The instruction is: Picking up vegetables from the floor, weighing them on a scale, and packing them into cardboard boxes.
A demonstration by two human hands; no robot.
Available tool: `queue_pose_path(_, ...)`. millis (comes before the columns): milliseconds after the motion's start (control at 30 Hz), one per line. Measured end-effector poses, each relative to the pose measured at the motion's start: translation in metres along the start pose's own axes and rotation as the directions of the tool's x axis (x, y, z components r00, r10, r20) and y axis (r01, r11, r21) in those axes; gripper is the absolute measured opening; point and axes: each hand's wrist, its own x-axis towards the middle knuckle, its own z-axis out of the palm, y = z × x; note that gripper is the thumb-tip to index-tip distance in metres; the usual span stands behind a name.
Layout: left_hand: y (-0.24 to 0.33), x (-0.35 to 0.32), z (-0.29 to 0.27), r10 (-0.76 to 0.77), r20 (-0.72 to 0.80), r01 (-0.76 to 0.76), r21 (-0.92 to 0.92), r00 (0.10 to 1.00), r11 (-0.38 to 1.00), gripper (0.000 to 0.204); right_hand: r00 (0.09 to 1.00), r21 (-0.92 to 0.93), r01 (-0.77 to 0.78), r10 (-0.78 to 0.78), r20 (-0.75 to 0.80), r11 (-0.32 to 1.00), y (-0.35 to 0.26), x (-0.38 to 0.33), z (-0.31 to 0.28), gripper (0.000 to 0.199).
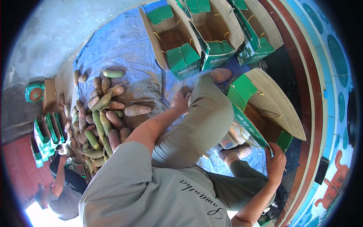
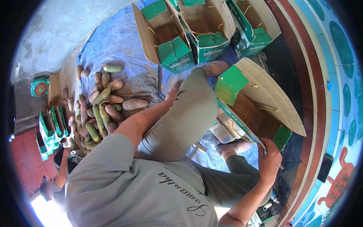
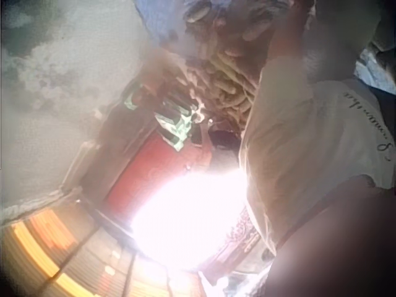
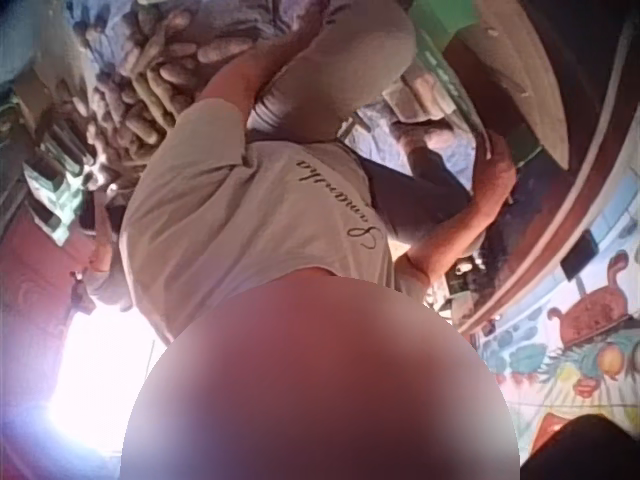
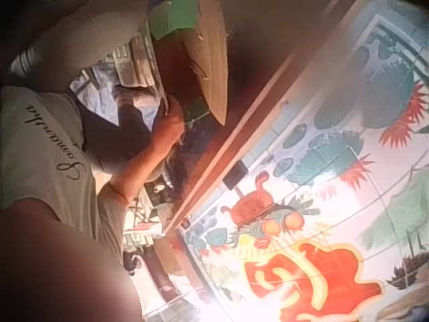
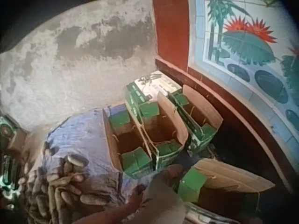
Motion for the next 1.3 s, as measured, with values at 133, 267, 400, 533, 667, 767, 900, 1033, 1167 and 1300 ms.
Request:
queue_pose_path(133,0.006,0.008,-0.026,-0.157,0.228,0.106,0.221,0.961,0.97,0.069,1.0,0.003,-0.025,0.024,0.02,1.0,-0.005,0.007,-0.003,0.016)
queue_pose_path(267,-0.005,-0.009,-0.016,-0.322,0.175,0.3,0.142,0.931,0.943,0.086,0.998,-0.008,-0.059,0.059,0.036,0.998,-0.006,0.011,-0.001,0.017)
queue_pose_path(400,-0.023,-0.02,0.003,-0.438,0.294,0.458,0.001,0.849,0.889,0.109,0.999,-0.034,-0.047,0.048,0.023,0.998,-0.004,0.013,-0.002,0.019)
queue_pose_path(533,-0.054,-0.016,0.019,-0.524,0.302,0.571,-0.089,0.796,0.816,0.118,0.999,-0.031,-0.043,0.044,0.026,0.999,-0.005,0.013,-0.001,0.02)
queue_pose_path(667,-0.067,-0.012,0.021,-0.41,0.307,0.477,-0.188,0.859,0.859,0.121,0.998,-0.039,-0.054,0.055,0.037,0.998,-0.003,0.011,0.0,0.02)
queue_pose_path(767,-0.048,-0.002,0.023,-0.482,0.27,0.544,-0.252,0.834,0.801,0.12,0.998,-0.048,-0.057,0.058,0.028,0.997,-0.005,0.011,0.001,0.021)
queue_pose_path(900,-0.041,0.003,0.021,-0.566,0.214,0.604,-0.236,0.796,0.761,0.118,0.996,-0.041,-0.074,0.076,0.046,0.996,-0.002,0.014,0.003,0.021)
queue_pose_path(1033,-0.069,-0.007,0.001,-0.494,0.205,0.534,-0.273,0.845,0.8,0.117,0.994,-0.039,-0.092,0.094,0.049,0.995,-0.005,0.015,0.001,0.022)
queue_pose_path(1167,-0.113,-0.028,-0.03,-0.617,0.061,0.618,-0.161,0.784,0.769,0.115,0.995,-0.053,-0.077,0.08,0.052,0.996,-0.006,0.017,-0.001,0.022)
queue_pose_path(1300,-0.153,-0.053,-0.075,-0.739,-0.062,0.738,-0.033,0.671,0.674,0.108,0.993,-0.057,-0.092,0.096,0.072,0.994,-0.005,0.017,0.0,0.023)
